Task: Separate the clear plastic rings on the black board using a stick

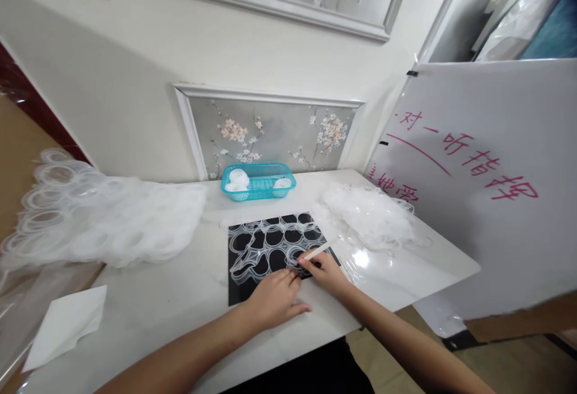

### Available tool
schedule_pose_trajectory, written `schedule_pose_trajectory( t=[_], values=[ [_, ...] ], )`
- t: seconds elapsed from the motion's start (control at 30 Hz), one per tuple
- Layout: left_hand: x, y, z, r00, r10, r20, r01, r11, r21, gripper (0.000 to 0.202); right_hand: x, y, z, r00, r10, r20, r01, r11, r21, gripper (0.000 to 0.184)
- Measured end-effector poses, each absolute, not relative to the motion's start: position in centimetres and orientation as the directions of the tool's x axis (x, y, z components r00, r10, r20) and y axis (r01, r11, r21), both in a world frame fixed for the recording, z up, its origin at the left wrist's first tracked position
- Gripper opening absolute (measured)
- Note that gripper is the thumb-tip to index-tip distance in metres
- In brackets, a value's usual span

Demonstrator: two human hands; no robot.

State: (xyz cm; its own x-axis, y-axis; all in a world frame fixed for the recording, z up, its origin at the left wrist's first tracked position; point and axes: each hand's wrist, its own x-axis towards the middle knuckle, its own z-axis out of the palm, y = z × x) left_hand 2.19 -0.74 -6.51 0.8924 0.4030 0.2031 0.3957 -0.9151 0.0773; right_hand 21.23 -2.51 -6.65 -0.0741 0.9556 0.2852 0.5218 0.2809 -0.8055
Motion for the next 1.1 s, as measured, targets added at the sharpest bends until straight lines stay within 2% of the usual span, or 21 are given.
schedule_pose_trajectory(
  t=[0.2,0.4,0.47,0.63,0.77,0.83,0.87,0.9,0.97,1.03,1.1],
  values=[
    [2.2,-0.9,-6.3,0.877,0.427,0.221,0.409,-0.904,0.125,0.066,21.4,-2.4,-7.1,-0.035,0.956,0.290,0.486,0.270,-0.831,0.029],
    [2.2,-0.9,-6.5,0.876,0.430,0.218,0.407,-0.902,0.143,0.068,21.2,-2.5,-6.8,-0.094,0.941,0.326,0.569,0.319,-0.758,0.024],
    [2.1,-0.9,-6.4,0.874,0.428,0.229,0.397,-0.902,0.171,0.068,21.0,-2.8,-6.8,-0.142,0.913,0.384,0.652,0.378,-0.657,0.023],
    [2.2,-0.9,-5.8,0.865,0.443,0.237,0.382,-0.886,0.261,0.079,20.1,-4.0,-7.2,-0.277,0.834,0.477,0.846,0.447,-0.290,0.022],
    [2.4,-0.9,-5.4,0.860,0.471,0.196,0.405,-0.864,0.300,0.090,20.3,-2.8,-6.6,-0.389,0.810,0.438,0.860,0.490,-0.141,0.018],
    [2.4,-0.8,-5.3,0.857,0.488,0.165,0.429,-0.854,0.296,0.090,21.8,-0.8,-5.3,-0.344,0.823,0.451,0.894,0.435,-0.112,0.020],
    [2.4,-0.8,-5.2,0.853,0.498,0.152,0.443,-0.847,0.293,0.090,22.8,0.4,-4.3,-0.268,0.832,0.486,0.922,0.368,-0.122,0.021],
    [2.3,-0.7,-5.1,0.848,0.510,0.142,0.457,-0.840,0.292,0.089,24.1,1.4,-3.4,-0.122,0.825,0.551,0.954,0.251,-0.165,0.022],
    [2.1,-0.5,-4.8,0.840,0.528,0.123,0.474,-0.826,0.305,0.088,26.5,2.9,-1.6,0.173,0.745,0.645,0.937,0.077,-0.340,0.024],
    [1.9,-0.2,-4.4,0.838,0.535,0.110,0.480,-0.817,0.319,0.080,28.2,2.8,-0.8,0.325,0.664,0.673,0.868,0.074,-0.491,0.031],
    [1.9,0.1,-4.0,0.845,0.519,0.127,0.461,-0.828,0.320,0.065,28.6,1.2,-1.4,0.317,0.704,0.636,0.803,0.158,-0.575,0.033]
  ],
)
